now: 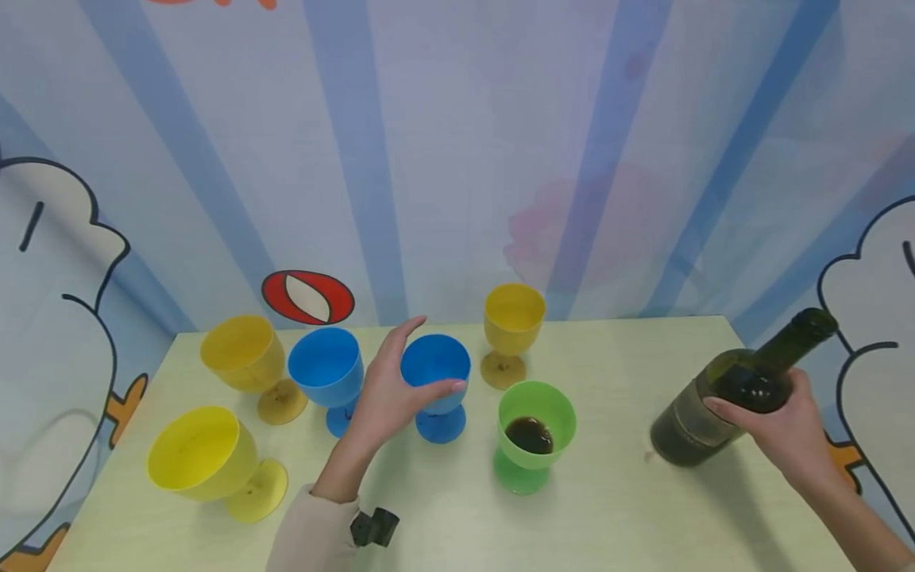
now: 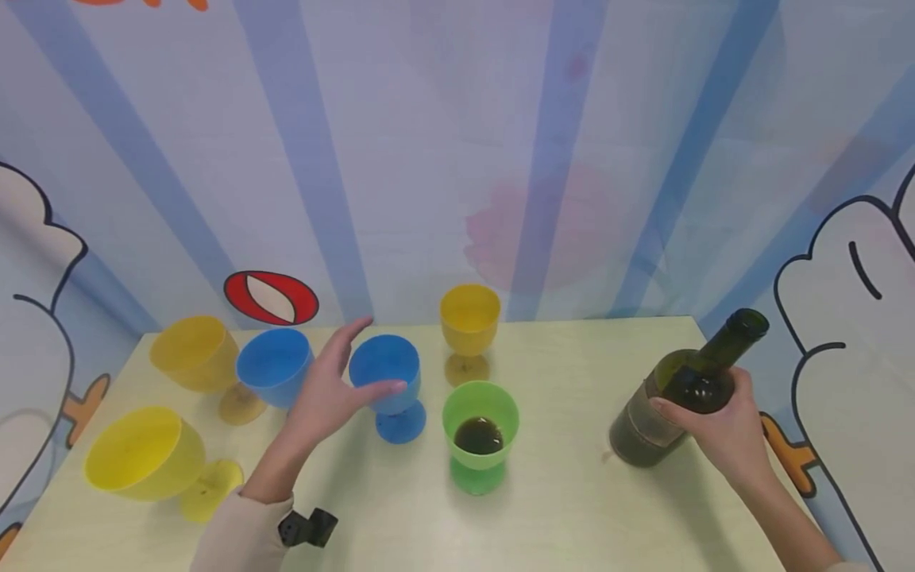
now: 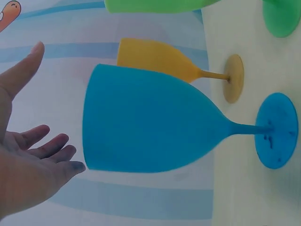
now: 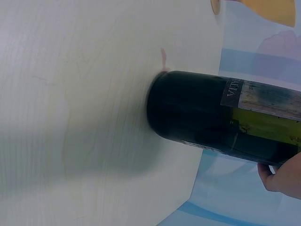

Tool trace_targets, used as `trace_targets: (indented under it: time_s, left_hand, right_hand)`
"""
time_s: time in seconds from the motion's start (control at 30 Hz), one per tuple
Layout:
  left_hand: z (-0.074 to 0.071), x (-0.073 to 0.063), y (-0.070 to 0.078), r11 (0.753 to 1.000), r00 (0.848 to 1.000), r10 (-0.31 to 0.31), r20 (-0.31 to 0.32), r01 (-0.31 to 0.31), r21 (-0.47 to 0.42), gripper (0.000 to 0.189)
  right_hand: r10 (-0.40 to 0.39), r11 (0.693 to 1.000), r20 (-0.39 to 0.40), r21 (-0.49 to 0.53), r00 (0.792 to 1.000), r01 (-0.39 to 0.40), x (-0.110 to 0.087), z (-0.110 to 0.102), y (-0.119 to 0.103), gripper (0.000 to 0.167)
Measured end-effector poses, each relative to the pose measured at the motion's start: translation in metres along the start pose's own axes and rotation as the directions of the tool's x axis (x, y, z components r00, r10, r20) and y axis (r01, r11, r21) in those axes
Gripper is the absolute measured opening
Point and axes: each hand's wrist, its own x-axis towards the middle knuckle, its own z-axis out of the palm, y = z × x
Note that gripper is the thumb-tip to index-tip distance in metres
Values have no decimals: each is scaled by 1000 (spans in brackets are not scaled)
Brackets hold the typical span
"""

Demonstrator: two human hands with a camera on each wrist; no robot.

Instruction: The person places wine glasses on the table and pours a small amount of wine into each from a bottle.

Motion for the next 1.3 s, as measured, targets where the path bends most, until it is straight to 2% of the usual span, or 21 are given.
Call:
trace_targets:
  time_s: [0.3,0.43,0.47,0.53,0.6,0.67,0.7,0.77,0.9,1.13,1.3]
  left_hand:
    - [12,15,21,998,998,58,3,-58,-22,76]
    - [19,28,25,989,989,146,37,-146,-4,77]
    - [29,43,8,979,978,202,51,-201,-16,83]
    - [38,56,2,973,970,227,81,-229,15,88]
    - [45,66,3,974,970,216,112,-222,39,91]
    - [52,77,4,983,977,167,133,-176,56,92]
    - [47,69,24,988,984,116,139,-128,87,87]
    - [46,70,38,989,985,89,146,-104,101,85]
    - [50,75,52,992,985,62,161,-79,98,88]
    - [63,88,51,991,982,42,185,-64,114,92]
    - [70,95,49,990,983,4,182,-29,135,93]
  right_hand:
    - [-4,1000,-1,11,1000,4,0,0,0,93]
    - [-6,1000,-6,15,1000,7,0,0,0,93]
    - [-6,1000,-8,14,1000,6,0,0,1,93]
    - [-6,1000,-15,17,1000,6,0,0,1,93]
    - [-7,1000,-22,20,1000,7,0,0,2,92]
    - [-9,1000,-27,24,1000,10,1,1,3,92]
    - [-12,1000,-30,28,999,12,1,1,3,91]
    - [-14,999,-36,31,999,15,1,1,4,91]
    - [-12,999,-48,42,999,15,2,1,4,91]
    - [-5,999,-53,47,999,8,2,3,2,93]
    - [-1,998,-45,62,999,4,2,2,2,94]
